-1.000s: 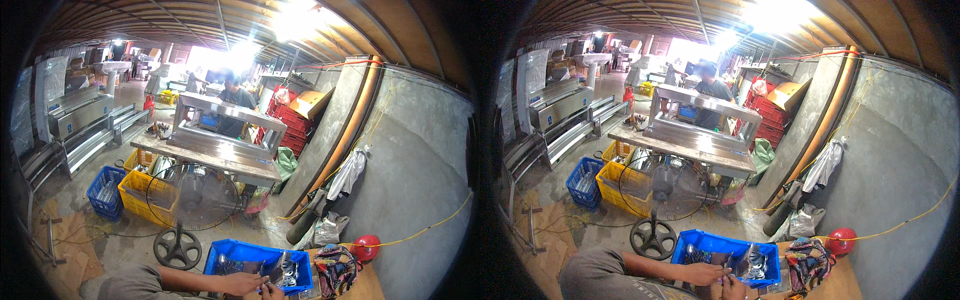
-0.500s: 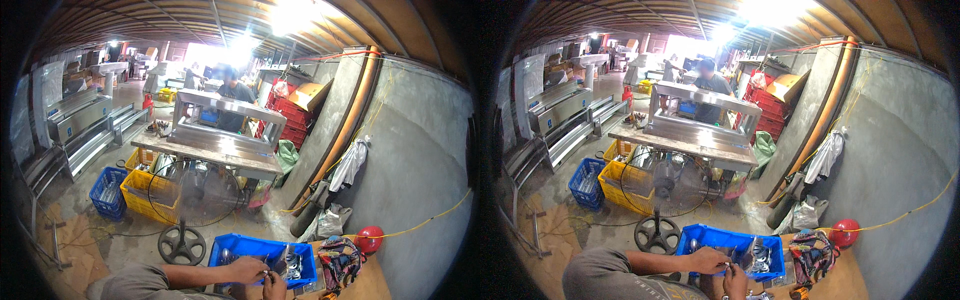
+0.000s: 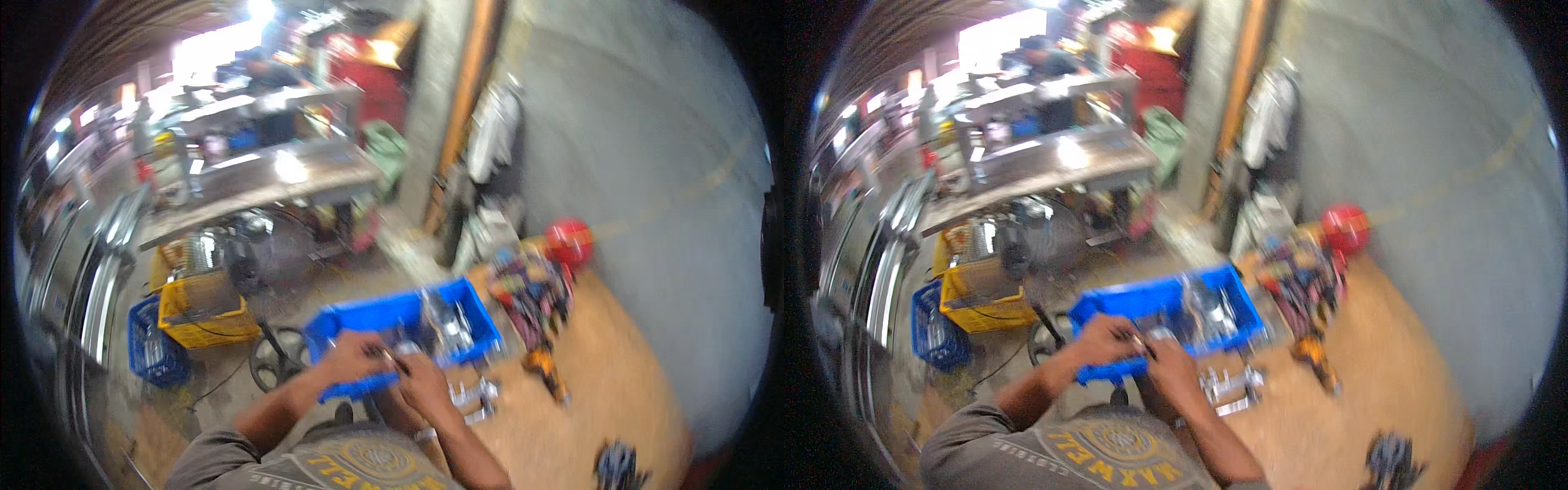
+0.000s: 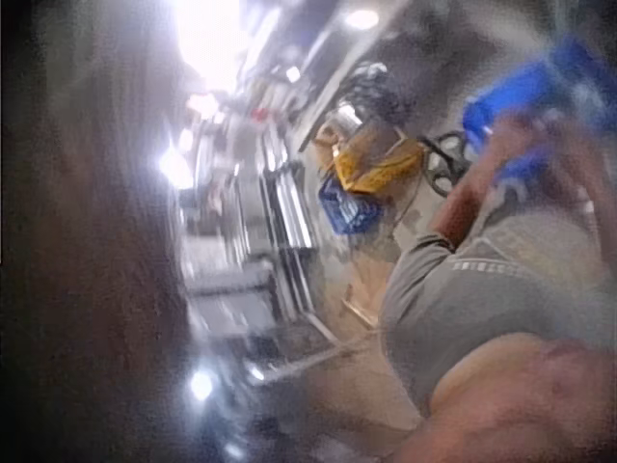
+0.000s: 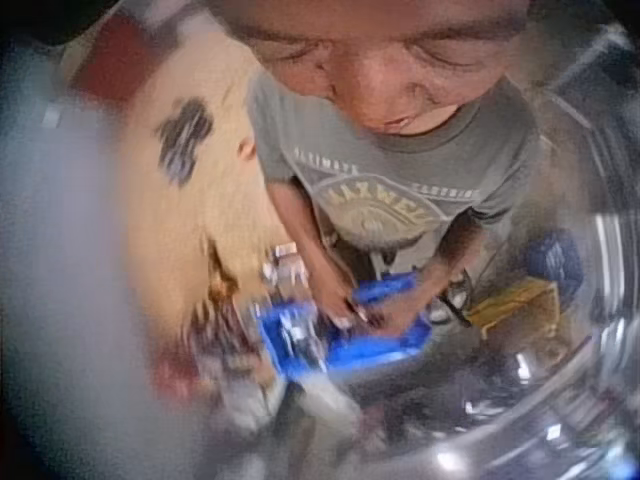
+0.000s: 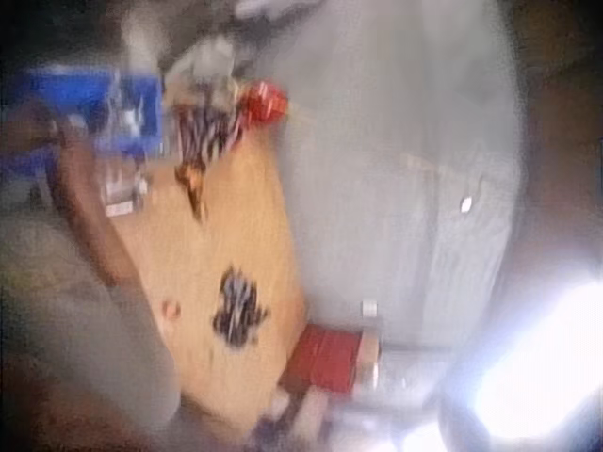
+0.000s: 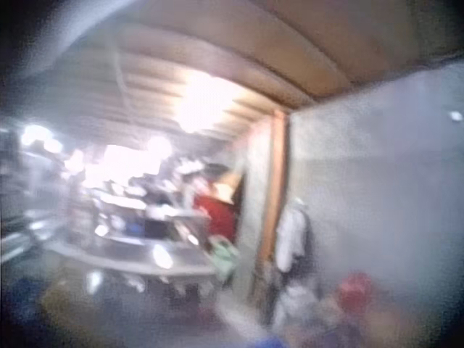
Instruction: The person repeatedly picks small metal parts from a blue bin, applies white tape to each part, and places them on the table. The person handles parts one at a time and continues the same taping action throughout the clip.
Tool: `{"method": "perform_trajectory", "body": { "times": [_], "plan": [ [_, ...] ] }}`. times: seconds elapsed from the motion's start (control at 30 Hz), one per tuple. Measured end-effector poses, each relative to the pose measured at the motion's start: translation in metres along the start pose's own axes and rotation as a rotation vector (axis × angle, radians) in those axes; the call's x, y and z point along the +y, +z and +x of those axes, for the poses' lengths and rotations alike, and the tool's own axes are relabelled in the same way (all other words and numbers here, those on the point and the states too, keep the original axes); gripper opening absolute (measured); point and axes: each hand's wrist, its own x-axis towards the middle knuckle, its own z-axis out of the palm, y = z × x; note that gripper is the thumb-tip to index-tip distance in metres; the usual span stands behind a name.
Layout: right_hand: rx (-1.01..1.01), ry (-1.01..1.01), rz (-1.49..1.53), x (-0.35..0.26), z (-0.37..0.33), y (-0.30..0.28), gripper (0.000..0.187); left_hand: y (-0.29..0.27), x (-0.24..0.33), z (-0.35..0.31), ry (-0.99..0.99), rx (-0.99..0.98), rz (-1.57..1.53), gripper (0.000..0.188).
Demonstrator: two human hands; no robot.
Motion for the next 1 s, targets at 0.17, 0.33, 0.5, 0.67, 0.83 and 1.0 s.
{"method": "perform_trajectory", "body": {
  "times": [0.17, 0.33, 0.5, 0.67, 0.83, 1.0],
  "plan": [
    [0.028, -0.036, 0.021, -0.008, -0.023, -0.020, 0.023, 0.001, 0.020, 0.003, 0.065, -0.011, -0.067, 0.015],
    [-0.045, -0.152, 0.162, -0.026, -0.096, -0.039, 0.023, -0.061, 0.049, 0.047, 0.014, 0.396, 0.232, 0.015],
    [0.413, 0.432, 0.364, 0.054, -0.131, -0.061, 0.012, 0.002, 0.042, 0.031, 0.298, -0.111, 0.230, 0.023],
    [0.650, 0.536, 0.334, 0.093, -0.169, -0.066, 0.013, 0.156, -0.022, 0.023, 0.084, -0.590, 0.404, 0.043],
    [0.561, 0.678, 0.298, 0.104, -0.191, -0.032, 0.013, 0.201, -0.083, 0.035, 0.028, -0.308, 0.298, 0.069],
    [0.388, 0.700, 0.277, 0.119, -0.198, 0.006, 0.015, 0.157, -0.045, -0.003, 0.080, -0.700, 0.223, 0.072]
  ]
}}
